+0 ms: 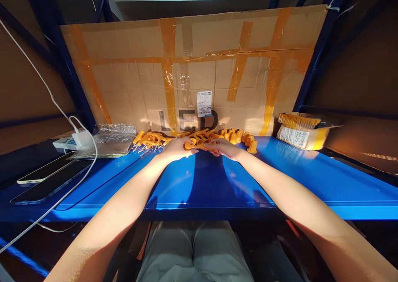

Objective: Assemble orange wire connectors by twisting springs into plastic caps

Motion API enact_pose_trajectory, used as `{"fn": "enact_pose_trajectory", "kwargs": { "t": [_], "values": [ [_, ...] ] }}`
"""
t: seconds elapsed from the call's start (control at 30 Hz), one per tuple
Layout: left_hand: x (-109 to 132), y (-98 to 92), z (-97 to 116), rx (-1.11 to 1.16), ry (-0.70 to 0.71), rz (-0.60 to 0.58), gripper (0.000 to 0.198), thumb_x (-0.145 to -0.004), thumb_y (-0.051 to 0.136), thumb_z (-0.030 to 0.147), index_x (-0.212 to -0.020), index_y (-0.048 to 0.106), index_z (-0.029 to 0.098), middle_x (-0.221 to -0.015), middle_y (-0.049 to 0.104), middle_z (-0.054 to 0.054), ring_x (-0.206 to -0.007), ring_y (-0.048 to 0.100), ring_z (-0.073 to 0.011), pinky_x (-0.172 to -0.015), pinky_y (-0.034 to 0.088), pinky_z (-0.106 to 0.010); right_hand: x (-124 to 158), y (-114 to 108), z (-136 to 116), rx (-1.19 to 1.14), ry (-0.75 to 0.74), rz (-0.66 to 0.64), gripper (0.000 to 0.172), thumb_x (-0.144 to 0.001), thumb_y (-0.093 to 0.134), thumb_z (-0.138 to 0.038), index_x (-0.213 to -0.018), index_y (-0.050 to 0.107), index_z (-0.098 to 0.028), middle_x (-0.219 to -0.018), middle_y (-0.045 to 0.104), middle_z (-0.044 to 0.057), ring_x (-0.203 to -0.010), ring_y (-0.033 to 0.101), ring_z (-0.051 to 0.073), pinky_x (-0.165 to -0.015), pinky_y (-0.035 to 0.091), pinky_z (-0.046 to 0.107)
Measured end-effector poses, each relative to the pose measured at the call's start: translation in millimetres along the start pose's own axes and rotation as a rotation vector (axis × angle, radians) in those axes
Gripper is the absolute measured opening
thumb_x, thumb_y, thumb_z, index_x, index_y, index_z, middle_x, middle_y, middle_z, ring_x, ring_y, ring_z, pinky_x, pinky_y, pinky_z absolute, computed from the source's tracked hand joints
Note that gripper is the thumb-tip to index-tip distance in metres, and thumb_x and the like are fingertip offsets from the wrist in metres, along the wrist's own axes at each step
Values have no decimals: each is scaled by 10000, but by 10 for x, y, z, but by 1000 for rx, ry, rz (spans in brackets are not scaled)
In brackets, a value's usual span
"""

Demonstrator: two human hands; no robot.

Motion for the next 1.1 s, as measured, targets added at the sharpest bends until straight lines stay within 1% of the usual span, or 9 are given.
{"fn": "enact_pose_trajectory", "kwargs": {
  "t": [0.27, 0.4, 0.47, 0.53, 0.6, 0.7, 0.83, 0.93, 1.1],
  "values": [
    [-9, 6, -16, -78, 4, 6, 528, -758, 621, 634, -1083, 668, 220, -786, 717, -29, -812, 674, -256, -651, 449, -303, -10, 11, 50, -202, 90, 33, 401, -646, 866, -481, -673, 651, -144, -549, 529, -27, -480, 449, 63, -413, 313, 209],
    [-2, -1, -31, -27, 53, 71, 737, -786, 605, 633, -1395, 517, 228, -1095, 720, -84, -934, 677, -272, -723, 484, -325, 6, -79, 27, -308, 163, 217, 194, -771, 804, -286, -776, 678, -138, -666, 679, 35, -508, 584, 91, -488, 490, 208],
    [-14, 10, -49, 5, 69, 72, 744, -827, 579, 590, -1462, 452, 222, -1094, 723, -83, -905, 683, -257, -726, 492, -323, 14, -162, 3, -388, 183, 349, 90, -840, 720, -195, -809, 661, -135, -720, 717, 62, -541, 637, 106, -555, 553, 217],
    [-41, 40, -79, 5, 69, 29, 607, -867, 537, 533, -1377, 553, 206, -999, 737, -72, -839, 686, -241, -701, 493, -316, 13, -268, -21, -468, 177, 482, 77, -873, 656, -139, -805, 623, -146, -701, 713, 58, -570, 671, 123, -598, 585, 231],
    [-70, 79, -110, -31, 67, -35, 438, -889, 494, 478, -1157, 693, 195, -901, 738, -67, -785, 679, -235, -665, 487, -313, -9, -389, -52, -522, 135, 598, 115, -871, 637, -105, -788, 584, -164, -677, 700, 41, -602, 696, 138, -631, 605, 245],
    [-97, 110, -138, -87, 70, -81, 359, -892, 471, 431, -936, 734, 190, -803, 727, -67, -736, 668, -235, -620, 476, -313, -87, -555, -110, -512, 37, 720, 148, -845, 640, -80, -771, 558, -178, -663, 678, 15, -623, 708, 143, -667, 613, 252],
    [-99, 133, -153, -77, 65, -99, 327, -887, 479, 405, -895, 716, 180, -718, 705, -57, -666, 663, -216, -588, 480, -303, -275, -653, -142, -312, 7, 797, 136, -786, 689, -104, -844, 593, -181, -711, 674, 2, -660, 697, 148, -689, 593, 272],
    [-90, 163, -173, -24, 56, -128, 304, -892, 476, 378, -884, 700, 173, -691, 699, -44, -589, 657, -182, -545, 481, -275, -455, -638, -175, 45, -66, 815, 163, -763, 675, -132, -913, 635, -179, -831, 698, 23, -777, 684, 173, -729, 572, 303],
    [-74, 177, -192, 34, 29, -151, 259, -876, 506, 367, -870, 681, 175, -668, 700, -26, -527, 646, -155, -520, 491, -252, -736, -377, -197, 747, -213, 660, 260, -807, 568, -115, -1040, 674, -163, -1120, 701, 82, -1001, 650, 226, -891, 520, 353]
  ]
}}
Point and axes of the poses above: each hand's wrist, its own x-axis away from the middle knuckle, its own y-axis out of the palm, z = x × y, the point moved 5 cm from there along -x, towards the middle knuckle
